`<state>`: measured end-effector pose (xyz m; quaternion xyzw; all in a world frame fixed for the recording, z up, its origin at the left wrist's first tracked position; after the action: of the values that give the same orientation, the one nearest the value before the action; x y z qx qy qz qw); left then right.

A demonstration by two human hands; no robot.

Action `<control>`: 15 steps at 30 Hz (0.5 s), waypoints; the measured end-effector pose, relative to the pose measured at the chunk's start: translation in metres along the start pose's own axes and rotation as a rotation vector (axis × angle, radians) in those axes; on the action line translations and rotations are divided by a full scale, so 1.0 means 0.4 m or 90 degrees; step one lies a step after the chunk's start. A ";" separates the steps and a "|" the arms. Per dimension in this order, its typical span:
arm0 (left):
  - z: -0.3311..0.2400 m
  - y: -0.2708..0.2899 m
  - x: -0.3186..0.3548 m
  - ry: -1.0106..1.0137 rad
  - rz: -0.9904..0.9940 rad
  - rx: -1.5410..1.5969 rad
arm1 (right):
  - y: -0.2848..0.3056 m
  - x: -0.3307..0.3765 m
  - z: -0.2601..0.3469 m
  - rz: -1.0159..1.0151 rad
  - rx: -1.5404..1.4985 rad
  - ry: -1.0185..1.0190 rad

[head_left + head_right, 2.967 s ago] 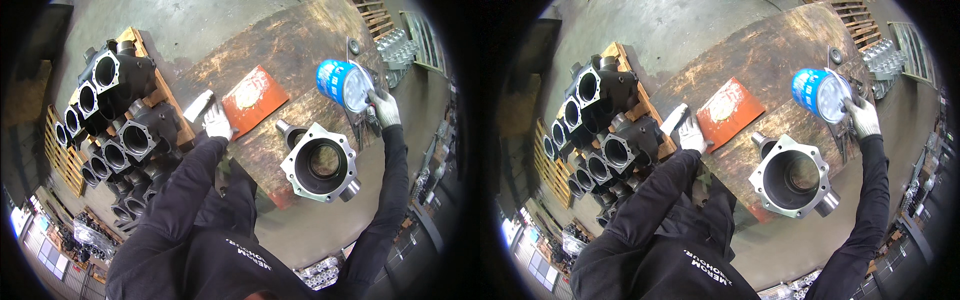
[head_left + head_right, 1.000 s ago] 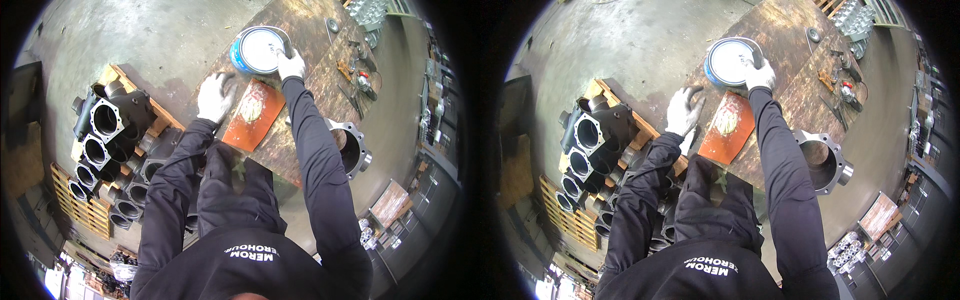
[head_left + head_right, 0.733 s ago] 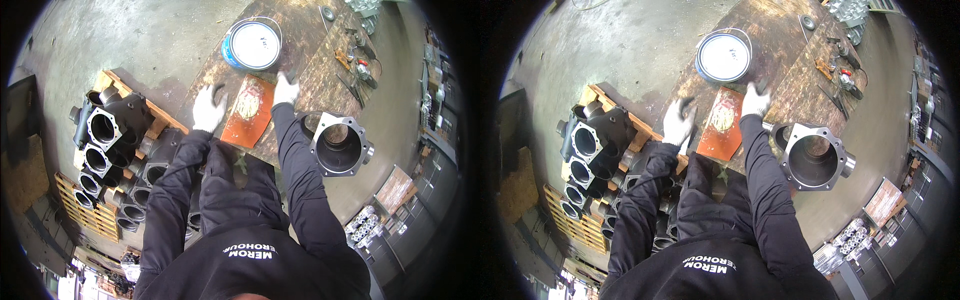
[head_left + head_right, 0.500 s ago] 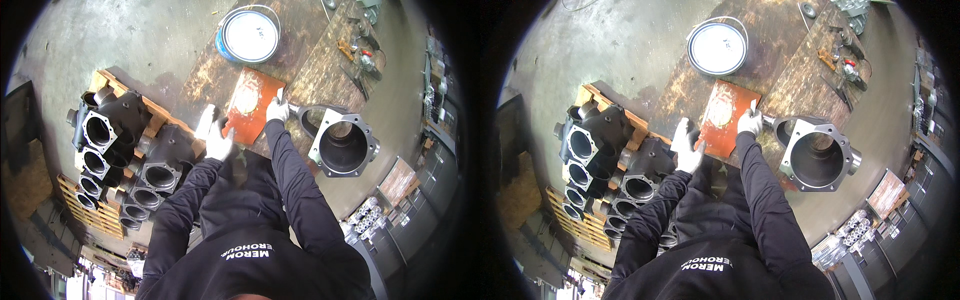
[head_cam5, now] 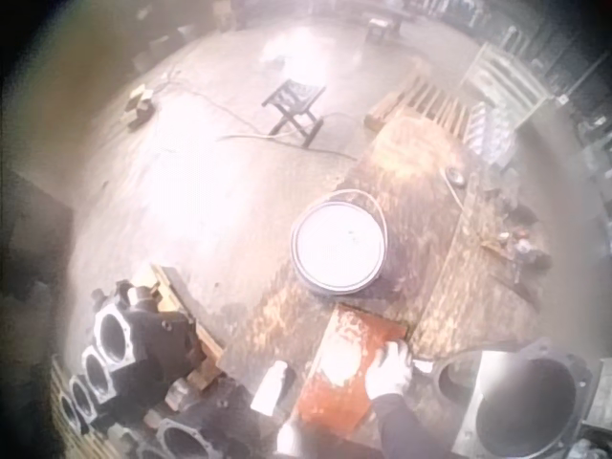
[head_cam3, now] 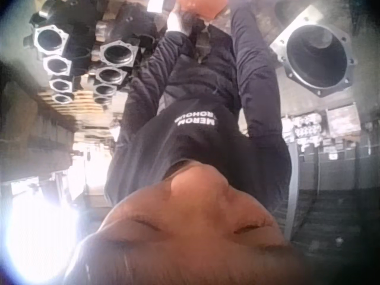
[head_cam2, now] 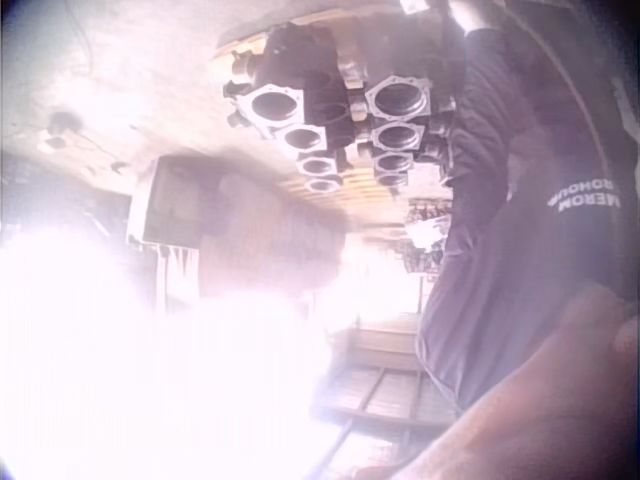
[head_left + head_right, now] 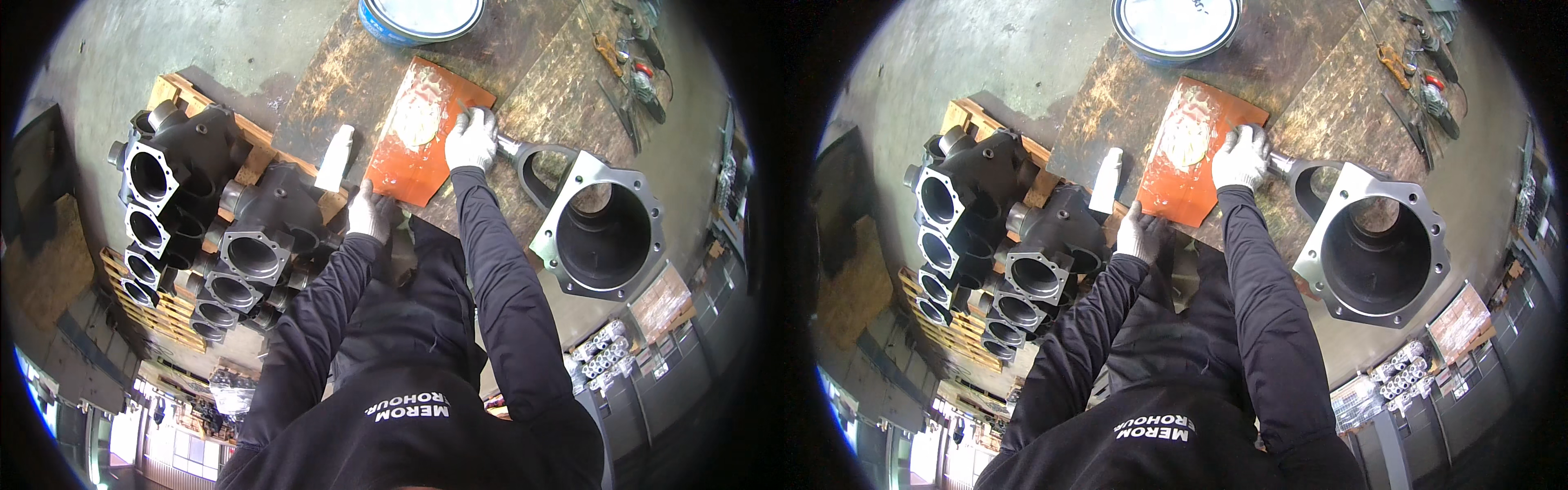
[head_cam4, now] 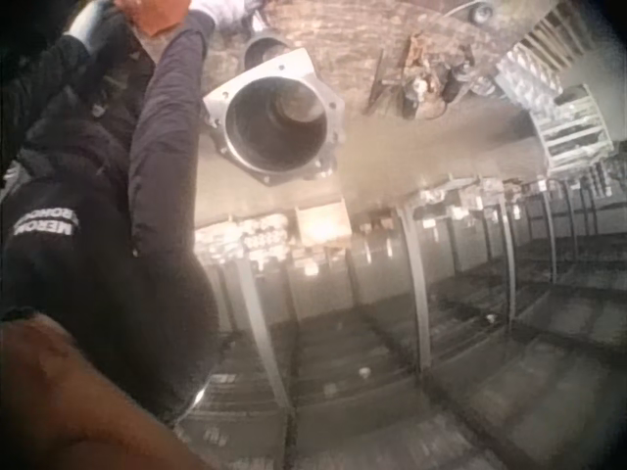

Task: The person opens a paint can and a tube of sealant, then mixes the contents on a red board using a putty knife. The mixed compound is prepared on the board while metal engine blocks are visible nearby.

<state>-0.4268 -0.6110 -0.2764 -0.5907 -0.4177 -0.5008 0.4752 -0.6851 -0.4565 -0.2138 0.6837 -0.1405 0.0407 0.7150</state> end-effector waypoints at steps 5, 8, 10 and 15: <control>-0.057 -0.054 0.044 -0.251 0.107 -0.270 | 0.002 -0.045 -0.020 0.019 -0.089 -0.058; -0.022 -0.013 0.034 -0.186 0.030 -0.020 | 0.014 -0.060 -0.014 -0.062 -0.097 -0.002; -0.011 0.021 0.045 -0.194 -0.009 0.015 | 0.002 -0.043 -0.028 -0.055 -0.106 -0.002; -0.035 0.040 0.063 -0.358 0.039 -0.160 | 0.007 0.069 -0.092 -0.093 -0.430 0.003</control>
<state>-0.4100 -0.6276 -0.2530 -0.7726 -0.4497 -0.3506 0.2792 -0.6540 -0.4235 -0.2049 0.4168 -0.0950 -0.0575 0.9022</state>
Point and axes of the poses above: each hand's wrist, its own x-axis away from the middle knuckle, its own y-axis out of the back of the hand, z = x × y, the point moved 9 cm from there along -x, towards the middle knuckle, and after that the axes turned 8 degrees about x, right-handed, at the moved point
